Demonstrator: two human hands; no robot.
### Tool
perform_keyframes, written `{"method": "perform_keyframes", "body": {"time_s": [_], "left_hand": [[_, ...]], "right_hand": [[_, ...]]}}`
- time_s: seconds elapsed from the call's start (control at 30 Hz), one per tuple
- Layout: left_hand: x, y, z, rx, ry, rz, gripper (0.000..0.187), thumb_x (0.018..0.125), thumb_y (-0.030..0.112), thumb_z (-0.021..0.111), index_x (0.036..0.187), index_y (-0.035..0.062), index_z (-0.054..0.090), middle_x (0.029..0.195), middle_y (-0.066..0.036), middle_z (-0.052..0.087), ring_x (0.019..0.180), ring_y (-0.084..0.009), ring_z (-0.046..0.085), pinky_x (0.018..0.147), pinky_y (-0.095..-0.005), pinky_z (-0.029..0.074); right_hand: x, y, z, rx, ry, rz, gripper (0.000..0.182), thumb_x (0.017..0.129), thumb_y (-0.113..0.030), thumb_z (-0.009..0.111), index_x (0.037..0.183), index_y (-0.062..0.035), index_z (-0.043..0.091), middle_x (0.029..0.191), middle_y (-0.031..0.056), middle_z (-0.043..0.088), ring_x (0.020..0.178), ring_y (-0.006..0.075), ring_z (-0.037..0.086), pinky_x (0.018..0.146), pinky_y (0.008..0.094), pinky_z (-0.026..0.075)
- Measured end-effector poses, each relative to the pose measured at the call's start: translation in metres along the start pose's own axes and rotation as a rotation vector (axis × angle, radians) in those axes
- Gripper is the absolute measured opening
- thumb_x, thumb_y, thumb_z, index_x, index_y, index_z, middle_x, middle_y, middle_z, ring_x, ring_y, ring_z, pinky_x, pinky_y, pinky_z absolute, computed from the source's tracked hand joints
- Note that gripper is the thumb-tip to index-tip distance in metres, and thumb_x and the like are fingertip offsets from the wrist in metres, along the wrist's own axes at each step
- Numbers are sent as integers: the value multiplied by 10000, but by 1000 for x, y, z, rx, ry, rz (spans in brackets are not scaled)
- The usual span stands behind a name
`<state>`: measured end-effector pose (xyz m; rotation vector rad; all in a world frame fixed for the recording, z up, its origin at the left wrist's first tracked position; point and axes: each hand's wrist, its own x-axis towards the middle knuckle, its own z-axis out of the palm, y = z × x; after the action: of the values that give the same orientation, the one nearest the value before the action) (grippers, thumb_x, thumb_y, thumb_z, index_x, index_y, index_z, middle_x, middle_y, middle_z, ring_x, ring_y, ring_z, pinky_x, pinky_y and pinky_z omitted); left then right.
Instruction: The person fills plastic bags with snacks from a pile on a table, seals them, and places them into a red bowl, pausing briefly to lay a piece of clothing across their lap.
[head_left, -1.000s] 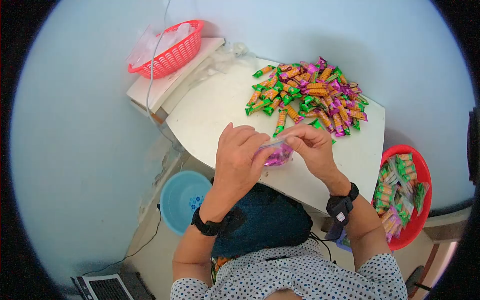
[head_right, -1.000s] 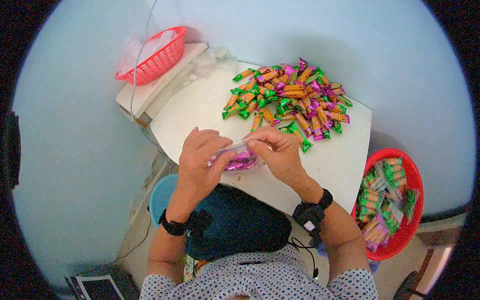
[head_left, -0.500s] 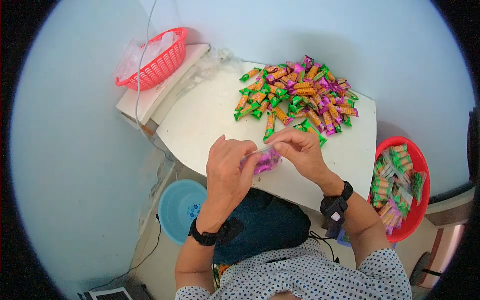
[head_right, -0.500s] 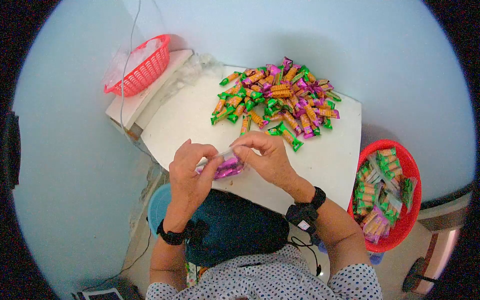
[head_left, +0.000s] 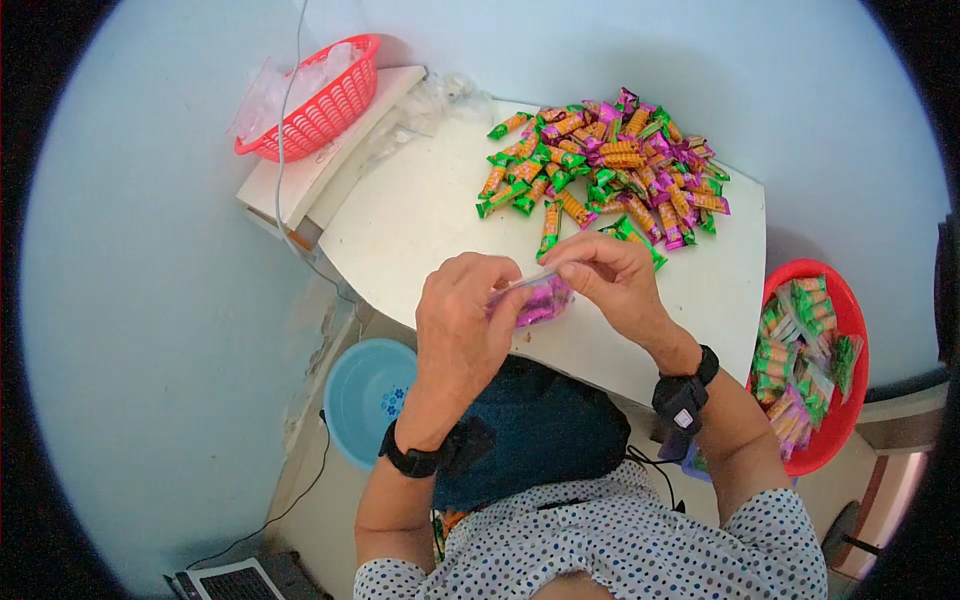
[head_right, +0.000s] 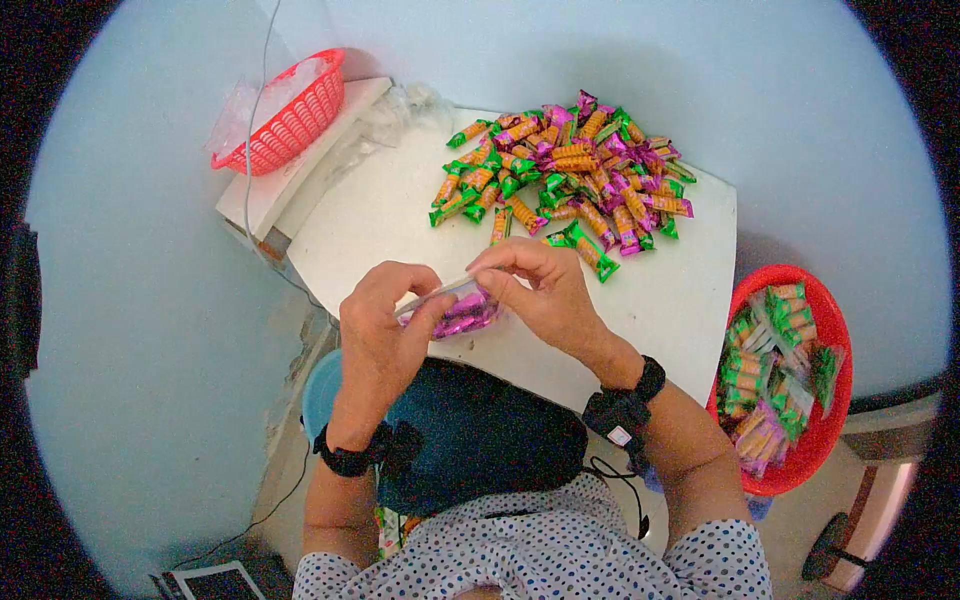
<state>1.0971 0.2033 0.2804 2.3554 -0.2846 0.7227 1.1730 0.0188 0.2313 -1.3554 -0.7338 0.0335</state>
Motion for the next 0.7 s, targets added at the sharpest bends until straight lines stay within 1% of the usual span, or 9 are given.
{"method": "perform_keyframes", "body": {"time_s": [0.07,0.17,0.37,0.47,0.57,0.7], "left_hand": [[0,3,0,-58,-4,-80,155,733,59,774,831,29,657,796,-97,678,756,-248,658,718,-351,508],[-2,0,1,-61,-13,-28,166,729,57,777,853,37,669,805,-90,685,746,-229,660,718,-344,506],[-3,-1,4,14,-4,42,207,724,62,783,911,45,697,829,-99,697,744,-231,660,717,-338,504],[-1,2,2,5,-9,24,211,727,77,789,914,43,696,811,-97,695,738,-224,660,702,-334,505],[0,5,1,-16,11,-48,180,738,83,788,885,35,696,785,-98,688,724,-217,658,678,-328,505],[-1,2,-2,-12,-59,-31,136,753,79,779,835,20,688,780,-102,686,716,-204,658,669,-324,509]], "right_hand": [[0,-1,0,21,-5,4,105,905,-58,673,964,28,691,924,64,673,857,110,623,772,261,510],[0,-3,2,42,-15,17,104,894,-57,684,961,22,693,936,67,678,881,116,626,784,267,505],[-1,0,2,-8,-31,-2,69,860,-31,703,919,6,702,945,69,696,888,124,636,790,271,502],[-1,-2,4,-1,-12,18,57,855,-23,701,904,6,701,937,69,701,880,125,640,783,268,503],[0,-2,3,-25,-12,9,57,860,-22,695,907,11,698,935,72,705,876,125,644,781,269,506],[0,-3,3,-74,-10,-4,62,867,-29,691,912,13,697,934,74,706,875,122,645,782,270,509]]}}
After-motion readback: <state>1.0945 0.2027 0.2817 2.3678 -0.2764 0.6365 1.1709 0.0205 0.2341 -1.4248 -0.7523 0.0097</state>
